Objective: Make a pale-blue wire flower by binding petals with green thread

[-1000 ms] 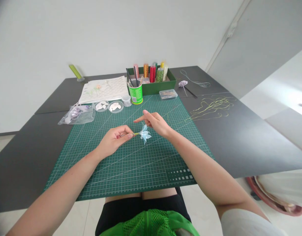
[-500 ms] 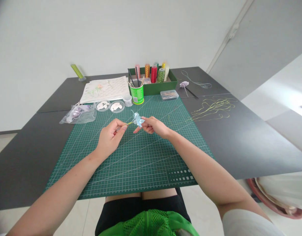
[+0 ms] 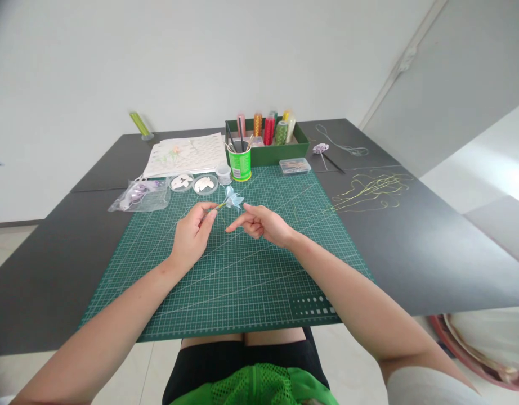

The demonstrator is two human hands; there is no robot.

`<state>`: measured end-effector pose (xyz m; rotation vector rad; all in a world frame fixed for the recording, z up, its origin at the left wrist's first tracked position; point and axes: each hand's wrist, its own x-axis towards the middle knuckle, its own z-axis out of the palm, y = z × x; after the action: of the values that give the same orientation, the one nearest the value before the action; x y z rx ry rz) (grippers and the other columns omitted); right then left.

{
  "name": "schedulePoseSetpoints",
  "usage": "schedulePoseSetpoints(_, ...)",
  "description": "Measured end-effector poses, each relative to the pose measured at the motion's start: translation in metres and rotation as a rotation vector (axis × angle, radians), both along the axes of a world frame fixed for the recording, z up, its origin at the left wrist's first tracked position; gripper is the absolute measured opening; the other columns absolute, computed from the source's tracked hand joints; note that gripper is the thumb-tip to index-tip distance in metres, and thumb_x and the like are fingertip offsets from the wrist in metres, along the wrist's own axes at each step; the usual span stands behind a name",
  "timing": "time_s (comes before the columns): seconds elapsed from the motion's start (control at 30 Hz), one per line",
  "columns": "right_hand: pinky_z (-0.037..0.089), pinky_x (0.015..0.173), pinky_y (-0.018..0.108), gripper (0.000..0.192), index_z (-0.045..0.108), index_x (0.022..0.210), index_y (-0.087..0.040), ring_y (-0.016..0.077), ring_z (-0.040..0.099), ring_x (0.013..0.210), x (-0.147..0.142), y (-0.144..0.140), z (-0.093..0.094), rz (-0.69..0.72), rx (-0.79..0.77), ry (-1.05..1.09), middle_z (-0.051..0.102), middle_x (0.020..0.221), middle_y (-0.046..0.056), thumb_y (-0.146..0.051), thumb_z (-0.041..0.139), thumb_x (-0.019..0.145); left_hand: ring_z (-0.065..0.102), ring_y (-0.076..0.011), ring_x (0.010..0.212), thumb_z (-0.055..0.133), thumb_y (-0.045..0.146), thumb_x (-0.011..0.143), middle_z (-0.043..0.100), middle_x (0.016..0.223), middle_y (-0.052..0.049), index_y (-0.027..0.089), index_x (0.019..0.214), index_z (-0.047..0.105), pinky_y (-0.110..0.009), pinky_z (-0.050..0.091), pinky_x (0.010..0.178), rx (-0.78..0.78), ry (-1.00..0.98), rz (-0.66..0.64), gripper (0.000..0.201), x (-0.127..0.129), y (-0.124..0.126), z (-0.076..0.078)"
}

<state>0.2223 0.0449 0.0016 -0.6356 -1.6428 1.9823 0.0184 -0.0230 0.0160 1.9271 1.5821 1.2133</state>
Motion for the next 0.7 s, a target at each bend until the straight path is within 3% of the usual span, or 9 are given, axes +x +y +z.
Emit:
schedulePoseSetpoints(0.2, 0.016, 0.048, 0.027, 0.060, 0.076, 0.089, -0.015, 0.0112, 0.018, 0.048, -0.001, -0.001, 0.002, -0.070, -0.039, 0.029, 0.019, 0.054, -0.007, -0.062, 0.039, 0.096, 0.035, -0.0112, 0.047, 0.050, 0.037, 0.101, 0.040, 0.055, 0.006, 0.022, 0.102, 0.066, -0.026, 0.026, 0.047, -0.018, -0.173, 0.010, 0.022, -0.001, 0.002, 0.001)
schedulePoseSetpoints(0.37, 0.016, 0.047, 0.026, 0.047, 0.058, 0.077, -0.021, 0.0112, 0.014, 0.047, -0.002, 0.008, -0.006, -0.423, -0.003, 0.024, 0.016, 0.056, -0.009, -0.062, 0.042, 0.094, 0.025, -0.0106, 0.047, 0.053, 0.038, 0.100, 0.031, 0.055, 0.007, 0.022, 0.100, 0.065, -0.026, 0.020, 0.046, -0.036, -0.390, 0.005, 0.020, -0.005, 0.008, -0.001)
schedulePoseSetpoints(0.47, 0.027, 0.051, 0.026, 0.039, 0.048, 0.073, -0.023, 0.0119, 0.029, 0.049, 0.000, 0.013, -0.011, -0.639, 0.271, -0.260, 0.032, 0.056, -0.006, -0.055, 0.046, 0.095, 0.024, -0.0108, 0.047, 0.053, 0.039, 0.099, 0.029, 0.056, 0.007, 0.023, 0.100, 0.065, -0.026, 0.019, 0.045, -0.035, -0.441, 0.006, 0.020, -0.006, 0.010, -0.003)
schedulePoseSetpoints(0.57, 0.044, 0.077, 0.037, 0.025, 0.057, 0.086, -0.022, 0.0205, 0.058, 0.078, 0.002, 0.012, -0.011, -0.751, 0.650, -0.556, 0.063, 0.082, 0.005, -0.041, 0.046, 0.097, 0.023, -0.0108, 0.047, 0.053, 0.038, 0.099, 0.028, 0.055, 0.007, 0.023, 0.098, 0.065, -0.027, 0.018, 0.045, -0.042, -0.434, 0.011, 0.019, -0.005, 0.010, -0.003)
schedulePoseSetpoints(0.63, 0.041, 0.098, 0.049, 0.022, 0.062, 0.104, -0.022, 0.0280, 0.060, 0.107, 0.002, 0.008, -0.010, -0.747, 0.828, -0.605, 0.068, 0.112, 0.010, -0.034, 0.045, 0.098, 0.023, -0.0109, 0.047, 0.052, 0.037, 0.099, 0.028, 0.055, 0.007, 0.023, 0.099, 0.065, -0.026, 0.018, 0.045, -0.054, -0.420, 0.010, 0.019, -0.004, 0.009, -0.002)
schedulePoseSetpoints(0.7, 0.033, 0.110, 0.055, 0.028, 0.062, 0.119, -0.023, 0.0297, 0.055, 0.126, 0.000, 0.003, -0.009, -0.680, 0.927, -0.548, 0.064, 0.130, 0.011, -0.030, 0.043, 0.099, 0.024, -0.0109, 0.046, 0.052, 0.038, 0.099, 0.028, 0.055, 0.007, 0.023, 0.099, 0.065, -0.026, 0.019, 0.045, -0.068, -0.407, 0.009, 0.020, -0.004, 0.008, -0.002)
